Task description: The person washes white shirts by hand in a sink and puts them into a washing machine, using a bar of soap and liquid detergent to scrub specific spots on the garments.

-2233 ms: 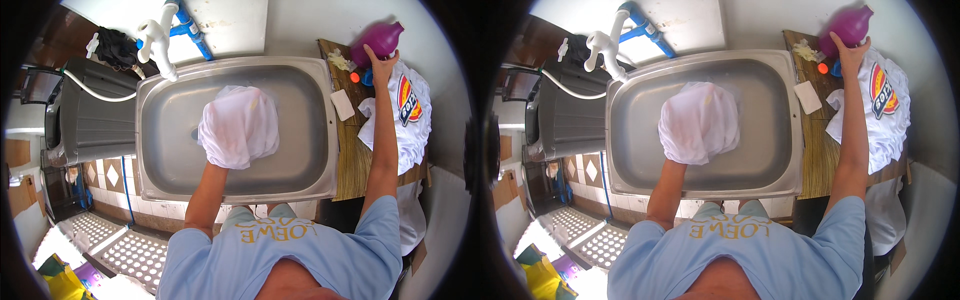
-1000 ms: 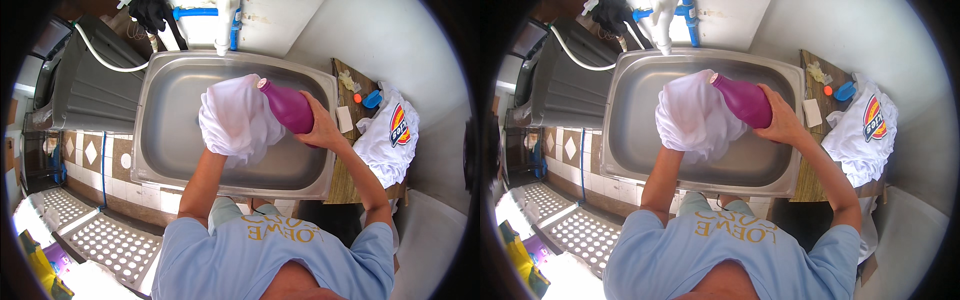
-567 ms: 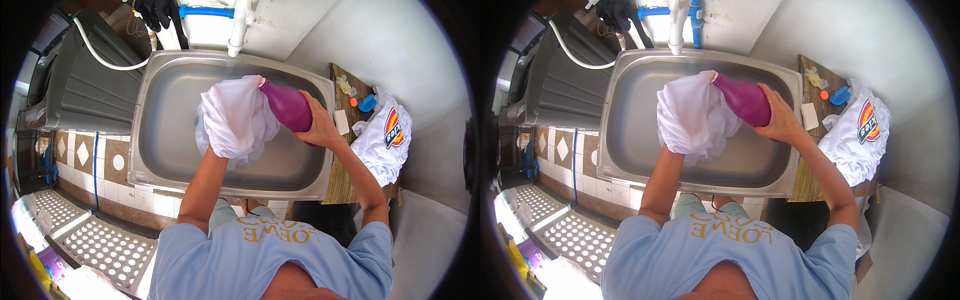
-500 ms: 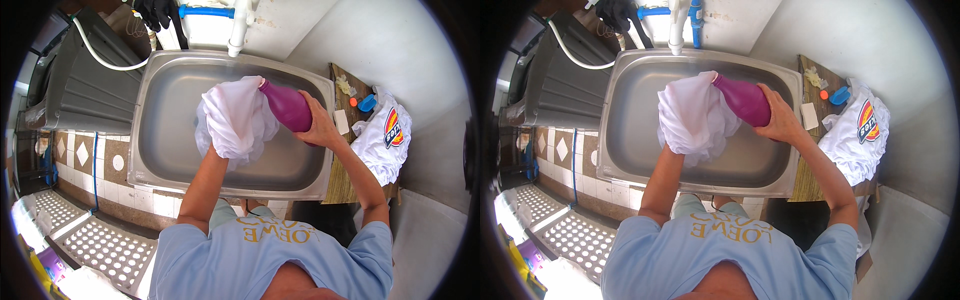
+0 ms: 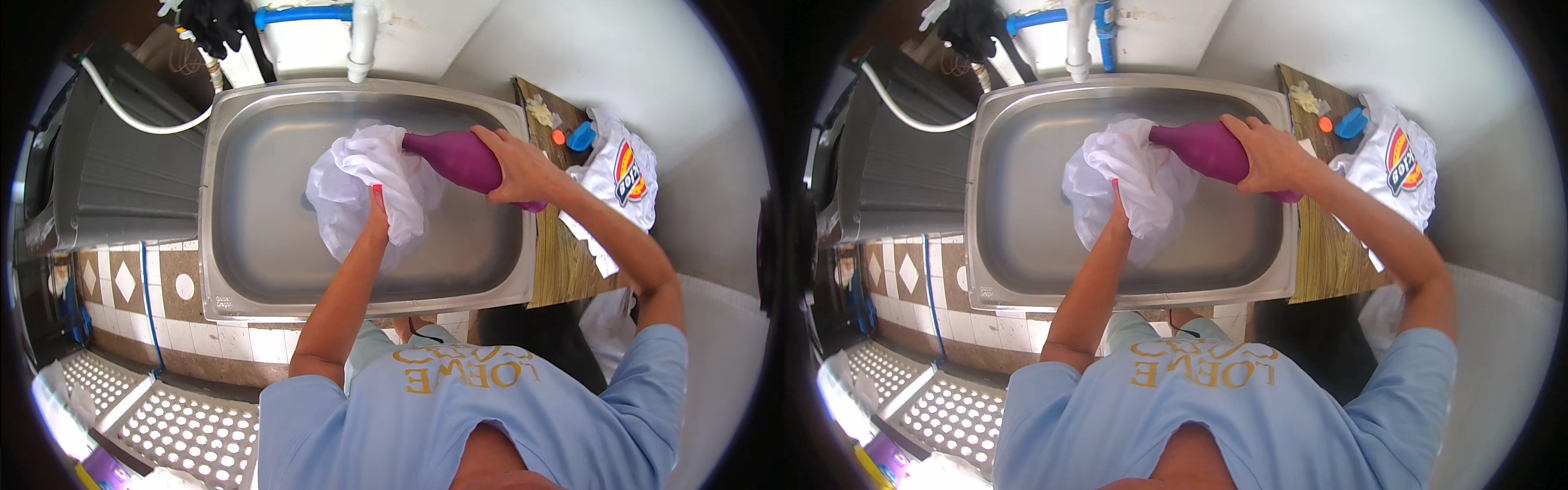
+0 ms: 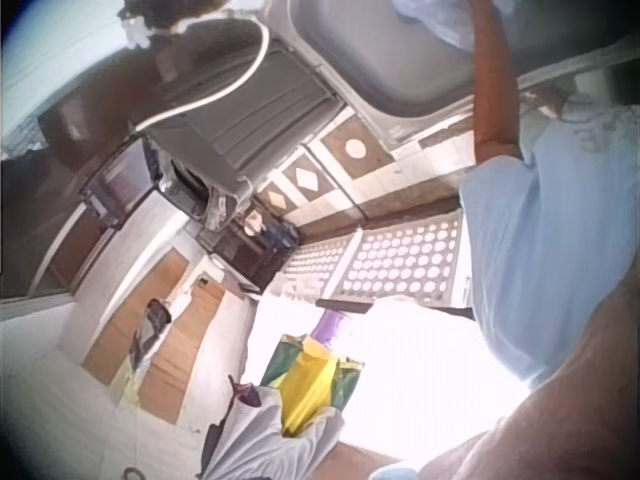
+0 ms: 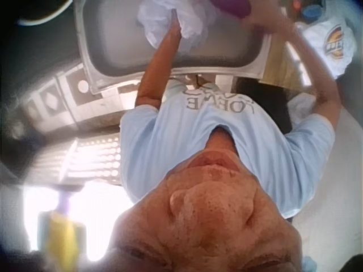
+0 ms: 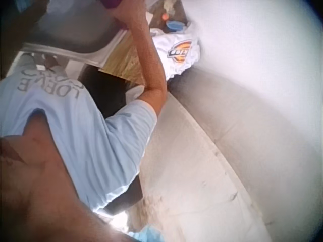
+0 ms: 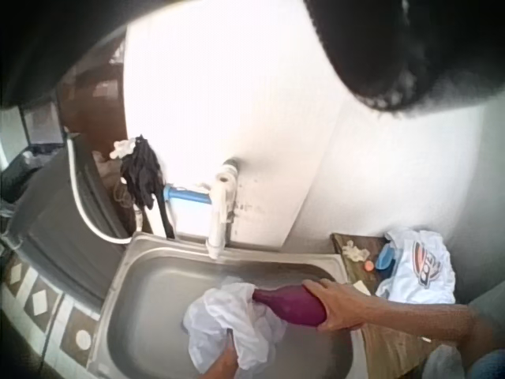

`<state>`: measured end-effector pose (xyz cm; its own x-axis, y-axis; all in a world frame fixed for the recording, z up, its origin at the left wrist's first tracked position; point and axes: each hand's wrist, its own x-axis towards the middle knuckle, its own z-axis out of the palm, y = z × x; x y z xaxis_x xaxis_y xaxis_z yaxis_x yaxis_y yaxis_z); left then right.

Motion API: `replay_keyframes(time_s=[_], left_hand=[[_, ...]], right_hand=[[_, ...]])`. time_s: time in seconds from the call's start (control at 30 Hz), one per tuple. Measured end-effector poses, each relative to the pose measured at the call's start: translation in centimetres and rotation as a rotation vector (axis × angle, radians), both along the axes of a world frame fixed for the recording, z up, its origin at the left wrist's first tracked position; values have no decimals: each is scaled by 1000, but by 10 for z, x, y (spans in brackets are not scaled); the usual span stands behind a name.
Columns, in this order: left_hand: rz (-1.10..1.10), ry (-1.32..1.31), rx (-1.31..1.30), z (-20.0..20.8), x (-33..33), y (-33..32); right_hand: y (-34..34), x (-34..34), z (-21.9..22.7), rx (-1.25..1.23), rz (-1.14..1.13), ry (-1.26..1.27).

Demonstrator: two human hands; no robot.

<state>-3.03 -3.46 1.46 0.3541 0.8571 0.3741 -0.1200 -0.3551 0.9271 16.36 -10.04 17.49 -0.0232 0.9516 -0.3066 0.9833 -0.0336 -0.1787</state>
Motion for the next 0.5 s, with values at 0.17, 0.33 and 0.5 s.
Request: replay_keyframes(time_s=[0.17, 0.33, 0.5], left_hand=[[-38, 3, 24, 1, 1, -3], [-51, -12, 205, 30, 0, 9], [-226, 305, 105, 119, -16, 16]], right_hand=[[0, 3, 6, -42, -1, 2], [-28, 5, -27, 240, -67, 193], [-47, -11, -51, 564, -158, 544]])
